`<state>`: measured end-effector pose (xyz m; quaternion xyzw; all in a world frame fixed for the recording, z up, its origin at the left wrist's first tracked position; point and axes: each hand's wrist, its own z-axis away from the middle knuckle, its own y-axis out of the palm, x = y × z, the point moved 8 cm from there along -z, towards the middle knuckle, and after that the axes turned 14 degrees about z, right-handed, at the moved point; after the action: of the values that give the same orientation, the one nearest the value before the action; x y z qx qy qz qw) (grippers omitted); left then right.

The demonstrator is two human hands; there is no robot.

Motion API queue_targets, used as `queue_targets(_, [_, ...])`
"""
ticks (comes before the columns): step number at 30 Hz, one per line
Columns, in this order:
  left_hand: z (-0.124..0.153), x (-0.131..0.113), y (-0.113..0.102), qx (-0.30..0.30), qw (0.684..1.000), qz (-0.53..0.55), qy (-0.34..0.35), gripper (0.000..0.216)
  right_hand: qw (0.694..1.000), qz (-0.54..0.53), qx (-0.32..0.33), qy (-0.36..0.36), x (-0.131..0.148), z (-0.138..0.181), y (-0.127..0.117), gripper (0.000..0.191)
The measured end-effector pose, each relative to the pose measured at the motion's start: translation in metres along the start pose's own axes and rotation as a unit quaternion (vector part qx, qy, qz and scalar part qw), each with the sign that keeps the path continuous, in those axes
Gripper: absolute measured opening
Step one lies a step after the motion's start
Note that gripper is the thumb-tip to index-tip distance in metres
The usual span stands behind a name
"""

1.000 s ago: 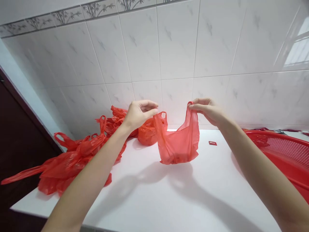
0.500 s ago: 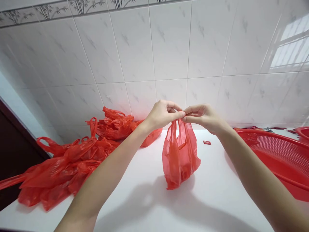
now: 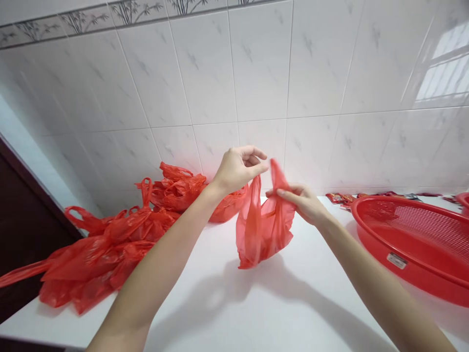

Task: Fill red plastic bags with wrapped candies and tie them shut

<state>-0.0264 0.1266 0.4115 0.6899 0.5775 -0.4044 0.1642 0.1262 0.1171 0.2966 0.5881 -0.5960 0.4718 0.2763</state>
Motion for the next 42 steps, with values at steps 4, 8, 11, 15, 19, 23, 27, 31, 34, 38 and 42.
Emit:
queue_targets(4, [0.001,0.009,-0.026,-0.033,0.999,0.017,0.016,0.029,0.994,-0.099,-0.027,0.024,-0.023,-0.004,0.002,0.037])
queue_targets(8, [0.009,0.023,-0.033,0.008,0.999,0.038,-0.006,0.027,0.983,-0.173,-0.055,0.014,-0.028,-0.010,0.000,0.035])
queue_targets(11, [0.022,0.033,-0.041,-0.019,0.998,0.063,-0.006,0.034,0.973,-0.218,-0.068,0.020,-0.032,-0.013,0.001,0.032])
queue_targets(15, [0.049,0.069,-0.052,-0.120,0.984,0.129,-0.016,0.054,0.966,-0.241,-0.085,0.040,-0.044,-0.013,0.003,0.030])
queue_targets(19, [0.082,0.125,-0.044,-0.148,0.958,0.224,-0.100,0.073,0.956,-0.261,-0.127,0.040,-0.055,-0.012,-0.003,0.029])
queue_targets(23, [0.098,0.144,-0.021,-0.070,0.945,0.282,-0.152,0.070,0.950,-0.271,-0.148,0.039,-0.060,-0.012,-0.011,0.030])
queue_targets(27, [0.094,0.137,-0.028,-0.107,0.947,0.254,-0.164,0.044,0.951,-0.269,-0.148,0.044,-0.060,-0.013,-0.018,0.030])
queue_targets(31, [0.083,0.131,-0.039,-0.159,0.930,0.291,-0.159,0.038,0.965,-0.233,-0.113,0.036,-0.054,-0.012,-0.021,0.033])
queue_targets(34, [0.076,0.133,-0.041,-0.185,0.905,0.340,-0.176,0.036,0.972,-0.209,-0.101,0.026,-0.048,-0.009,-0.023,0.033])
queue_targets(38, [0.068,0.136,-0.038,-0.203,0.885,0.367,-0.203,0.030,0.977,-0.203,-0.069,0.001,-0.034,-0.003,-0.018,0.036])
queue_targets(42, [0.055,0.118,-0.036,-0.173,0.912,0.339,-0.153,0.026,0.991,-0.130,-0.014,0.042,-0.023,0.001,-0.001,0.043])
